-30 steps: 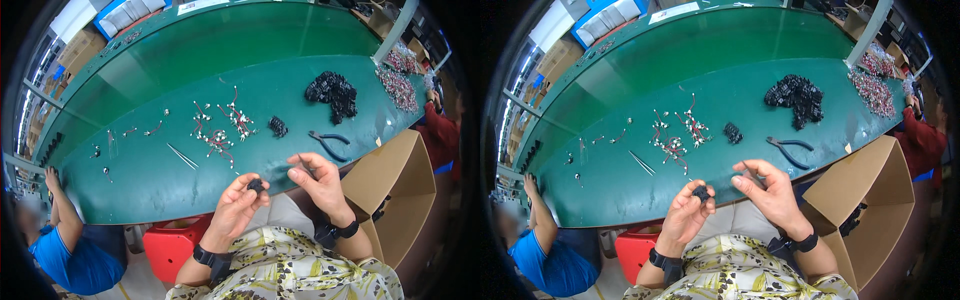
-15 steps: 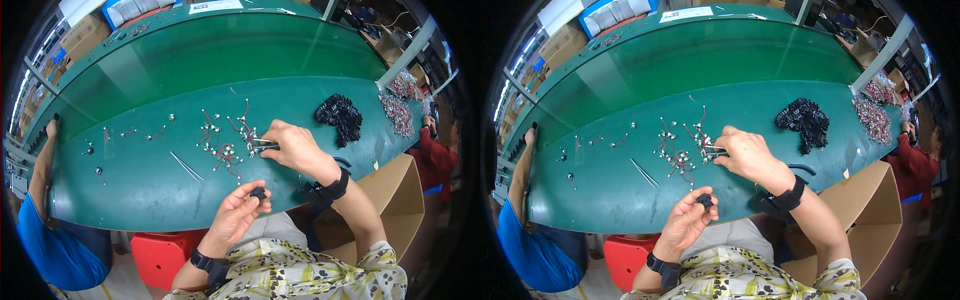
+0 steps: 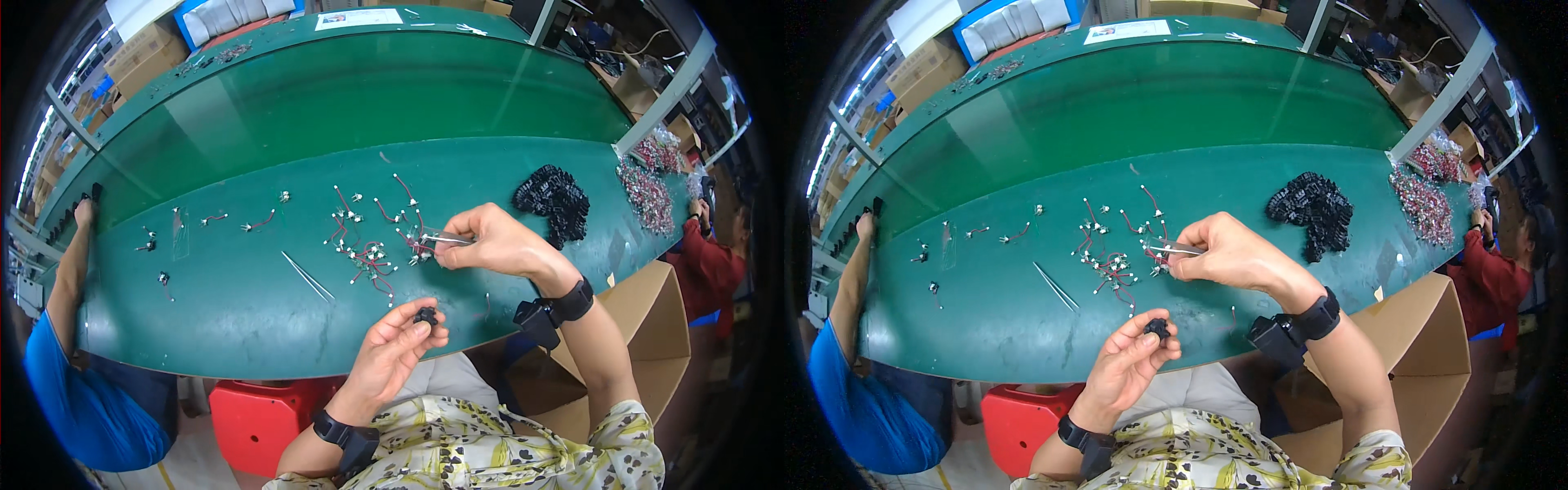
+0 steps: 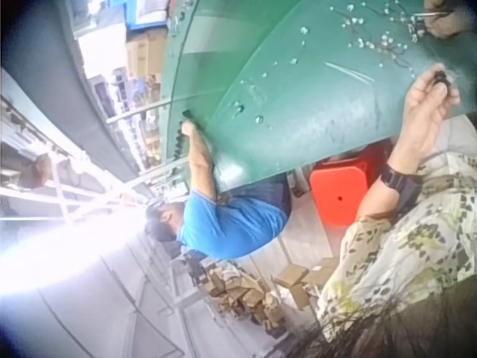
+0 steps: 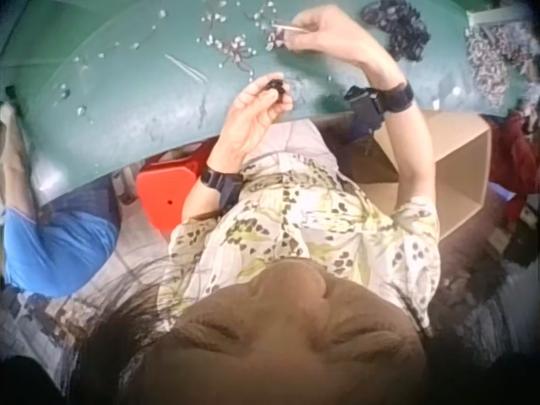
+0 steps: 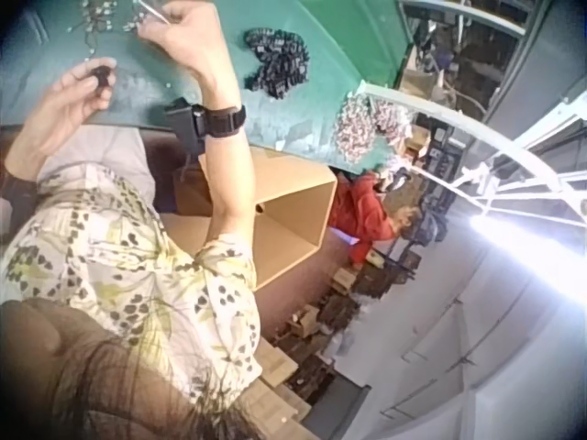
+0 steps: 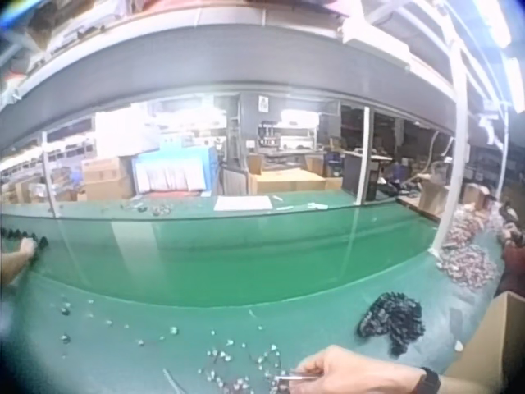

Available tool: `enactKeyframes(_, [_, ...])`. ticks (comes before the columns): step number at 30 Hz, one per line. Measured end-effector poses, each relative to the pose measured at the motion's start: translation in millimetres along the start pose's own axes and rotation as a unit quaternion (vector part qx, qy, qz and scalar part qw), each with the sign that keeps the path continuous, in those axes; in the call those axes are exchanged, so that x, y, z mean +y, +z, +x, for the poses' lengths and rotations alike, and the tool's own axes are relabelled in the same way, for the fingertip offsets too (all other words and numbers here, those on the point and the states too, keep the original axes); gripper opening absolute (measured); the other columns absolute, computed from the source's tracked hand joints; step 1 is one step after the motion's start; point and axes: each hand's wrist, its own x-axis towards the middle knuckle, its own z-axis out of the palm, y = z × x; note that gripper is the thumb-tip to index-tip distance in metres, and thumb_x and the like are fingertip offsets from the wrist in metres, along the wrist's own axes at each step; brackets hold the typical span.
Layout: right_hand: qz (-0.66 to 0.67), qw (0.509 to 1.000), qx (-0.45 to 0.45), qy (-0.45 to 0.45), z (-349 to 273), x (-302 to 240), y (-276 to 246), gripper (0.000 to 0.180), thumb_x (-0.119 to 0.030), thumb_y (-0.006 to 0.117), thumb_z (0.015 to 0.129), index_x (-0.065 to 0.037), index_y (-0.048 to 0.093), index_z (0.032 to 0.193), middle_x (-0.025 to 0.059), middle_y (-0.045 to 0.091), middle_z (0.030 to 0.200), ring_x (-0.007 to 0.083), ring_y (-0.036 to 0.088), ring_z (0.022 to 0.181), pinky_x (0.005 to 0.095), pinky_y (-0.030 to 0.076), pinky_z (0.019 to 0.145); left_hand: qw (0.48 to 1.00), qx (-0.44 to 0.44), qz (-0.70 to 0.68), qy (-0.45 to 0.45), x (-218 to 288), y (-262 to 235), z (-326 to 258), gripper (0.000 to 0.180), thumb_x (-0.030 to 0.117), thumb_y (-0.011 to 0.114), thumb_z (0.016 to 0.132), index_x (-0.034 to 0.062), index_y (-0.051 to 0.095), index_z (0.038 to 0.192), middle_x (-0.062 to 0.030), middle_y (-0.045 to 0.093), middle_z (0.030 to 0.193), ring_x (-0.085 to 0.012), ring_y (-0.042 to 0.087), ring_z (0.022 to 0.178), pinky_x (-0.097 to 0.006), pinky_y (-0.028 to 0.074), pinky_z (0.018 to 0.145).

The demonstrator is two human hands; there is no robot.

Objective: The person sits at a green workbench and assembles small electronic components by hand. They repeatedly pick up black plastic housings and red-and-white wires, inserting the wires into the housings to create finished units. The person places the completed assemblies into a cardboard box on the right side of the table.

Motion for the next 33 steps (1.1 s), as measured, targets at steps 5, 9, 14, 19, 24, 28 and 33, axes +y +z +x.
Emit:
enactKeyframes(5, [0.200,0.977,-0.022,0.069,-15.4,-16.0,10.2,0.018,-0.014,0.070,0.086,0.000,0.067,0.096,0.0028,0.067,0.079,0.0015,0.042,0.050,0.0204,0.029,0.042,0.998,0.035,0.002,0.048,-4.0,7.1,-3.3,0.034,0.002,0.055,0.094,-0.0003,0.052,0.128,-0.0131,0.061,0.113,-0.0223,0.064,0.101,-0.034,0.054,0.091])
enactKeyframes(9, [0.402,0.913,0.016,0.066,-43.3,0.5,40.8,0.017,-0.018,0.071,0.088,-0.006,0.063,0.099,-0.0088,0.046,0.065,-0.0013,0.029,0.046,0.0191,0.017,0.040,0.993,0.061,0.005,0.097,-4.2,14.8,-2.9,0.033,0.001,0.057,0.092,0.0016,0.054,0.125,-0.0116,0.062,0.111,-0.0216,0.063,0.102,-0.034,0.053,0.092])
enactKeyframes(14, [0.480,0.870,0.102,0.041,-71.8,17.0,79.5,0.014,-0.017,0.069,0.090,-0.006,0.065,0.097,-0.0050,0.057,0.072,-0.0007,0.029,0.046,0.0200,0.018,0.041,0.980,0.081,0.073,0.165,-3.8,26.1,-5.9,0.033,-0.003,0.060,0.089,0.0023,0.055,0.121,-0.0106,0.061,0.112,-0.0204,0.063,0.102,-0.036,0.054,0.092])
enactKeyframes(19, [0.426,0.894,0.138,-0.016,-88.6,31.0,97.8,0.014,-0.014,0.069,0.090,-0.004,0.066,0.099,-0.0006,0.065,0.082,-0.0002,0.040,0.054,0.0193,0.027,0.045,0.974,0.086,0.118,0.173,-11.1,30.1,-9.2,0.038,-0.009,0.065,0.085,-0.0019,0.054,0.121,-0.0108,0.058,0.115,-0.0173,0.063,0.099,-0.031,0.053,0.090])
enactKeyframes(24, [0.326,0.936,0.123,-0.058,-105.2,23.9,78.7,0.014,-0.010,0.070,0.089,0.000,0.067,0.097,0.0015,0.066,0.087,0.0031,0.052,0.071,0.0203,0.041,0.060,0.967,0.081,0.193,0.147,-9.4,36.7,-15.2,0.037,-0.008,0.065,0.085,-0.0018,0.054,0.120,-0.0117,0.059,0.113,-0.0178,0.063,0.098,-0.032,0.057,0.085])
enactKeyframes(28, [0.195,0.960,0.171,-0.108,-111.3,41.8,76.4,0.009,-0.005,0.071,0.084,0.002,0.067,0.088,0.0036,0.067,0.087,0.0055,0.054,0.071,0.0209,0.043,0.060,0.962,0.071,0.226,0.134,-11.3,39.3,-16.6,0.036,-0.008,0.066,0.084,-0.0017,0.056,0.118,-0.0121,0.060,0.111,-0.0170,0.064,0.095,-0.031,0.057,0.084])
enactKeyframes(33, [-0.070,0.907,0.308,-0.278,-114.5,47.5,88.1,0.015,-0.001,0.072,0.076,-0.001,0.070,0.091,0.0081,0.066,0.086,0.0143,0.063,0.071,0.0264,0.050,0.056,0.949,0.084,0.278,0.123,-13.2,44.5,-16.5,0.035,-0.009,0.066,0.084,-0.0020,0.056,0.118,-0.0111,0.062,0.109,-0.0152,0.064,0.093,-0.029,0.056,0.084])
